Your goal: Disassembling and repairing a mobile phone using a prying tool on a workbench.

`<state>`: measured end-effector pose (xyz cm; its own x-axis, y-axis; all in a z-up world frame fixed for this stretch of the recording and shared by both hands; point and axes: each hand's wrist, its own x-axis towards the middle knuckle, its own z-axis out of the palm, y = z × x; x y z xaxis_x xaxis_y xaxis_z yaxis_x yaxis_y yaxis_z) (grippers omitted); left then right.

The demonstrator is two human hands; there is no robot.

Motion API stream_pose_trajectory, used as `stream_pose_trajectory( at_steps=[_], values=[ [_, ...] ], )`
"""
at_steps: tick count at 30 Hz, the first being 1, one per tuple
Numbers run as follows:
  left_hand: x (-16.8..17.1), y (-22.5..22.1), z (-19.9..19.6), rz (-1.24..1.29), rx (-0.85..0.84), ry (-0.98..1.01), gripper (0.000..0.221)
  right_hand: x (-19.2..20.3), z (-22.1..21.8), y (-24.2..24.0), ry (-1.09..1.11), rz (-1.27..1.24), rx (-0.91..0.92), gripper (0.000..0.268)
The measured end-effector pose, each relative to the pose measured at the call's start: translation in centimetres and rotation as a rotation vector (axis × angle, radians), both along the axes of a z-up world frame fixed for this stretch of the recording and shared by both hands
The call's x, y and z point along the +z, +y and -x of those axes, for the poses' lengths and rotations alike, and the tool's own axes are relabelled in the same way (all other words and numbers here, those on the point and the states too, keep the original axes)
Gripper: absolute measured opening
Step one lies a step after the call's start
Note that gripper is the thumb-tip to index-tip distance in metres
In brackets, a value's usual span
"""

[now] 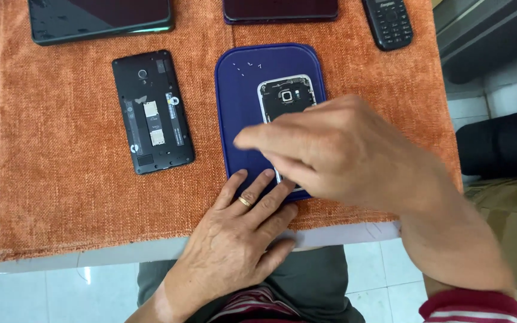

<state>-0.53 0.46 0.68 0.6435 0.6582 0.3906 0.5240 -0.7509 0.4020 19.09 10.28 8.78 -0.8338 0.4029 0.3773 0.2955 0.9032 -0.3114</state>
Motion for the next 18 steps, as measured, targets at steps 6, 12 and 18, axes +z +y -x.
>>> stream_pose_trajectory(
  at_steps=[6, 12, 18],
  values=[
    [0.1, -0.1, 0.1, -0.043, -0.008, -0.008, 0.035, 0.2, 0.1, -0.9, 0.031, -0.084, -0.217, 0.022],
    [-0.6, -0.2, 0.4, -0.074, -0.019, -0.004, 0.033, -0.5, 0.9, -2.3, -0.035, -0.139, -0.414, 0.019],
    [-1.8, -0.5, 0.7, -0.131, -0.004, 0.043, 0.040, 0.1, 1.4, -3.0, -0.031, 0.019, -0.384, 0.041]
  ],
)
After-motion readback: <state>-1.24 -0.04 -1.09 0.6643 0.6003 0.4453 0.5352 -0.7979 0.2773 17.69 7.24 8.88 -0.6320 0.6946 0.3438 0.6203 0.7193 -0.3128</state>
